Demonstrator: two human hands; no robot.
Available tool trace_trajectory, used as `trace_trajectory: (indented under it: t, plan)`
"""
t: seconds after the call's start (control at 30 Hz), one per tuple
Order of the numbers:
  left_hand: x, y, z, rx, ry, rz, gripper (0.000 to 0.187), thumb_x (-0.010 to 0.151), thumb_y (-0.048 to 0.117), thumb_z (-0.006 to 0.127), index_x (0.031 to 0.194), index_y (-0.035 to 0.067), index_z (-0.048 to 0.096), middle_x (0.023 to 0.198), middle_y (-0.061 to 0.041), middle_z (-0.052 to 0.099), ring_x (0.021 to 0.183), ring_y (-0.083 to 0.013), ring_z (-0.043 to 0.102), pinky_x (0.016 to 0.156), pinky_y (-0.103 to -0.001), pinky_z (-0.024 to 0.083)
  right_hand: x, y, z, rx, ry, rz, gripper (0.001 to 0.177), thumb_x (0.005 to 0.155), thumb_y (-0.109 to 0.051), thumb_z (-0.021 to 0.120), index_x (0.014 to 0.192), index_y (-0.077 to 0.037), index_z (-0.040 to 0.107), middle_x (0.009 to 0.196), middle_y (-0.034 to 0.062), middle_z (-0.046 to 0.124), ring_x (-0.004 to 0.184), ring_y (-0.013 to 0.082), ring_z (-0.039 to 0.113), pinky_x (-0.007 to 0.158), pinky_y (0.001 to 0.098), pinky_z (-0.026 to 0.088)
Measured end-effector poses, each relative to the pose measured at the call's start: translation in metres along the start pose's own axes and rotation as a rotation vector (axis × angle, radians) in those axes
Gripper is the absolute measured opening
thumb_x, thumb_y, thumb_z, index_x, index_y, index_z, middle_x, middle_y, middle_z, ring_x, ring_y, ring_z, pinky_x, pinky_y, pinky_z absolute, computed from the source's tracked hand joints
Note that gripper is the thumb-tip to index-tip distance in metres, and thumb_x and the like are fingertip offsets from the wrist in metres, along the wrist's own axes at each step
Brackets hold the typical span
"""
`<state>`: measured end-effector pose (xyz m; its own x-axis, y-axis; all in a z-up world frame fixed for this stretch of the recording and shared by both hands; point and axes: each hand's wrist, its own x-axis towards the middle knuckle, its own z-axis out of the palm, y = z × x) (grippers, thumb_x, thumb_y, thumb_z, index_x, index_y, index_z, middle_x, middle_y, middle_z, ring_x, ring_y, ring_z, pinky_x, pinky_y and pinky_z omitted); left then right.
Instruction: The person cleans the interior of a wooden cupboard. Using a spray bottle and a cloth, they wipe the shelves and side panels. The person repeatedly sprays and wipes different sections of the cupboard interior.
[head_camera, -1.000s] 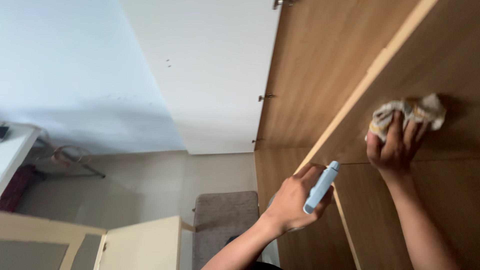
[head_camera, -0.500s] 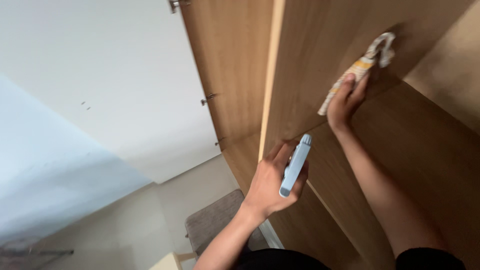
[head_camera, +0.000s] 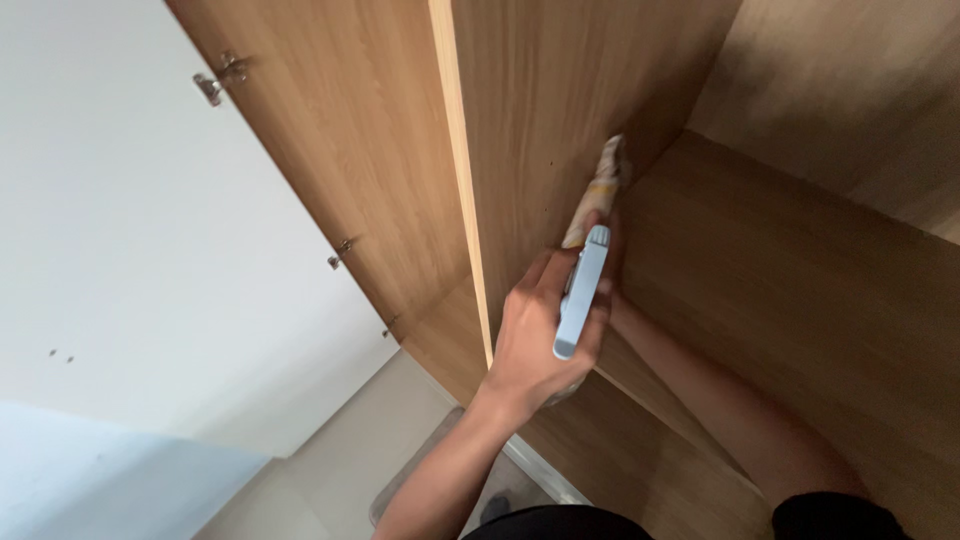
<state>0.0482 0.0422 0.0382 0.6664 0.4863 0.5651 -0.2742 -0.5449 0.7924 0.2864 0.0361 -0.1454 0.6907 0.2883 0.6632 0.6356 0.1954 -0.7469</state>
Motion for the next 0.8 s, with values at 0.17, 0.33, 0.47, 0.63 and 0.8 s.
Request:
trace_trajectory:
  t: [0.17, 0.33, 0.47, 0.63, 0.8]
  plan:
    - [-0.008, -0.003, -0.024, -0.024, -0.080, 0.019, 0.031, 0.090, 0.007, 0.067, 0.120, 0.000, 0.061, 0.112, -0.022, 0.068, 0.089, -0.0409, 0.072, 0.077, -0.043, 0.059, -0.023, -0.011, 0.025, -0.176, -0.190, -0.468, 0.063, 0.112, -0.045, 0.044, 0.149, 0.006, 0.042, 0.147, 0.0206, 0.047, 0.135, 0.0323, 0.046, 0.119, 0.0450, 0.036]
    - [-0.024, -0.008, -0.052, -0.077, -0.122, 0.065, 0.033, 0.087, 0.001, 0.067, 0.120, -0.001, 0.061, 0.113, -0.021, 0.067, 0.090, -0.0410, 0.071, 0.077, -0.042, 0.059, 0.018, -0.031, 0.051, -0.150, -0.217, -0.701, 0.066, 0.111, -0.044, 0.043, 0.154, 0.006, 0.037, 0.155, 0.0209, 0.041, 0.142, 0.0338, 0.041, 0.125, 0.0480, 0.032]
    - [-0.031, -0.016, -0.070, -0.114, -0.146, 0.047, 0.038, 0.086, 0.000, 0.066, 0.124, -0.002, 0.061, 0.115, -0.021, 0.067, 0.087, -0.0392, 0.072, 0.074, -0.041, 0.059, 0.132, -0.049, 0.044, 0.095, -0.106, -0.463, 0.063, 0.114, -0.040, 0.043, 0.160, 0.002, 0.034, 0.166, 0.0203, 0.040, 0.151, 0.0309, 0.039, 0.129, 0.0435, 0.031]
    - [-0.035, -0.025, -0.081, -0.148, -0.180, 0.046, 0.043, 0.082, -0.001, 0.064, 0.125, -0.003, 0.059, 0.117, -0.022, 0.067, 0.085, -0.0357, 0.074, 0.072, -0.039, 0.060, 0.223, -0.035, 0.011, 0.032, 0.118, -0.116, 0.068, 0.106, -0.056, 0.033, 0.142, -0.001, 0.051, 0.146, 0.0228, 0.054, 0.142, 0.0338, 0.051, 0.127, 0.0437, 0.038]
    - [-0.036, -0.033, -0.083, -0.135, -0.187, -0.021, 0.034, 0.089, 0.004, 0.067, 0.122, -0.003, 0.060, 0.107, -0.020, 0.069, 0.077, -0.0337, 0.073, 0.067, -0.039, 0.057, 0.183, 0.045, -0.002, 0.078, 0.167, 0.108, 0.077, 0.110, -0.057, 0.026, 0.164, -0.002, 0.018, 0.168, 0.0180, 0.023, 0.153, 0.0289, 0.023, 0.124, 0.0416, 0.021]
